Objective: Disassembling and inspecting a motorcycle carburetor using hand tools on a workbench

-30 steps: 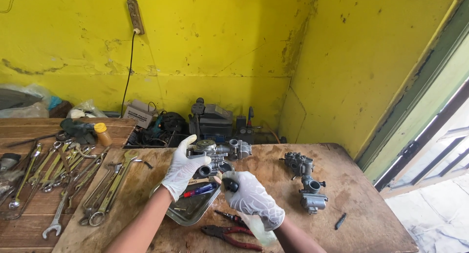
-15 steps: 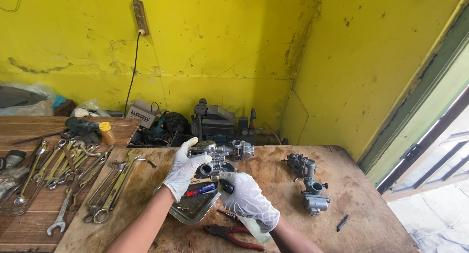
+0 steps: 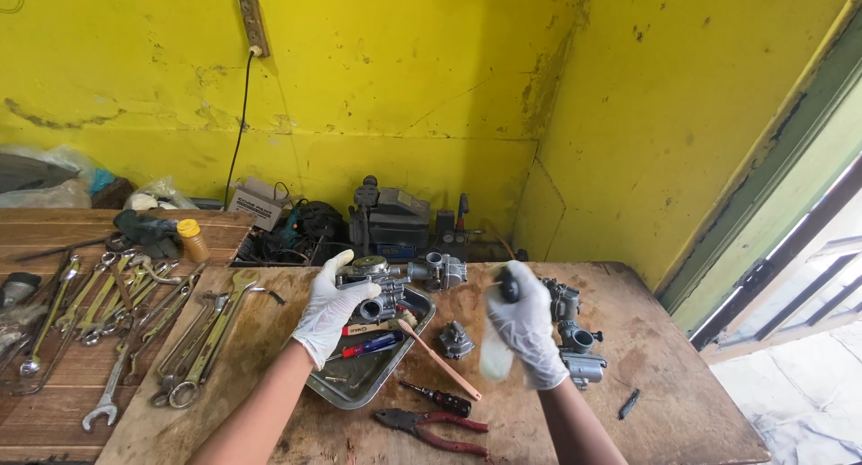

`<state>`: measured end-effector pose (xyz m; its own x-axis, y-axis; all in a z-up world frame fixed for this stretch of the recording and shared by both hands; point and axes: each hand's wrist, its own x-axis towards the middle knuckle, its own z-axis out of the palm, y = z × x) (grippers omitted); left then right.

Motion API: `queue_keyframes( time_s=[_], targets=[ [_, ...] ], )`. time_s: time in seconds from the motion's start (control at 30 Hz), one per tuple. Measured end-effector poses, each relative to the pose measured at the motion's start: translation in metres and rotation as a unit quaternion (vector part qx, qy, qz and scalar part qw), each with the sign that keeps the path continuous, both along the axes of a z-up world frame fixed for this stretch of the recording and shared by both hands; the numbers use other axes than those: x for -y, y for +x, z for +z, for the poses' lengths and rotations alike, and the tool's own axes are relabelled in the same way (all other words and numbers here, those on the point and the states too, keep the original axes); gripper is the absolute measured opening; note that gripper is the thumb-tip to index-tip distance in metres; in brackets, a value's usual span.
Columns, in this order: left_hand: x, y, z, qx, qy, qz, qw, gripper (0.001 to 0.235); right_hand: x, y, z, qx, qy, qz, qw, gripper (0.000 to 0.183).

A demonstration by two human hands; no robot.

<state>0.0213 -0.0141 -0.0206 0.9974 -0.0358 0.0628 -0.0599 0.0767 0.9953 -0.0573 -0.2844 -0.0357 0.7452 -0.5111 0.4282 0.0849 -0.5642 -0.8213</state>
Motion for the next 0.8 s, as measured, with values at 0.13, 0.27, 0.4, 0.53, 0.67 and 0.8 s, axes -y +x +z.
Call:
queue_keyframes(
  time_s=[0.13, 0.27, 0.4, 0.53, 0.67, 0.8],
  targets=[
    [-0.003, 0.013, -0.012, -0.001, 0.018, 0.007, 1.000, 0.097, 0.025, 0.005, -0.005, 0.049, -0.009, -0.102, 0.994, 0.028],
    [-0.002, 0.014, -0.020, 0.000, 0.014, 0.006, 1.000, 0.096, 0.027, 0.007, -0.014, 0.020, 0.035, -0.105, 0.994, 0.032],
    [-0.001, 0.001, -0.013, -0.009, 0.006, 0.006, 1.000, 0.092, 0.021, 0.000, -0.011, 0.013, 0.067, -0.094, 0.993, 0.040],
    [0.003, -0.015, 0.004, -0.044, -0.038, 0.002, 0.998, 0.086, 0.021, -0.014, -0.002, 0.038, 0.098, -0.063, 0.992, 0.070],
    [0.004, -0.021, 0.009, -0.065, -0.082, -0.005, 0.994, 0.081, 0.009, -0.029, 0.013, 0.090, 0.162, -0.045, 0.982, 0.079],
    [0.003, -0.016, 0.003, -0.063, -0.078, -0.007, 0.995, 0.081, 0.007, -0.040, 0.024, 0.074, 0.123, -0.047, 0.989, 0.076]
  ],
)
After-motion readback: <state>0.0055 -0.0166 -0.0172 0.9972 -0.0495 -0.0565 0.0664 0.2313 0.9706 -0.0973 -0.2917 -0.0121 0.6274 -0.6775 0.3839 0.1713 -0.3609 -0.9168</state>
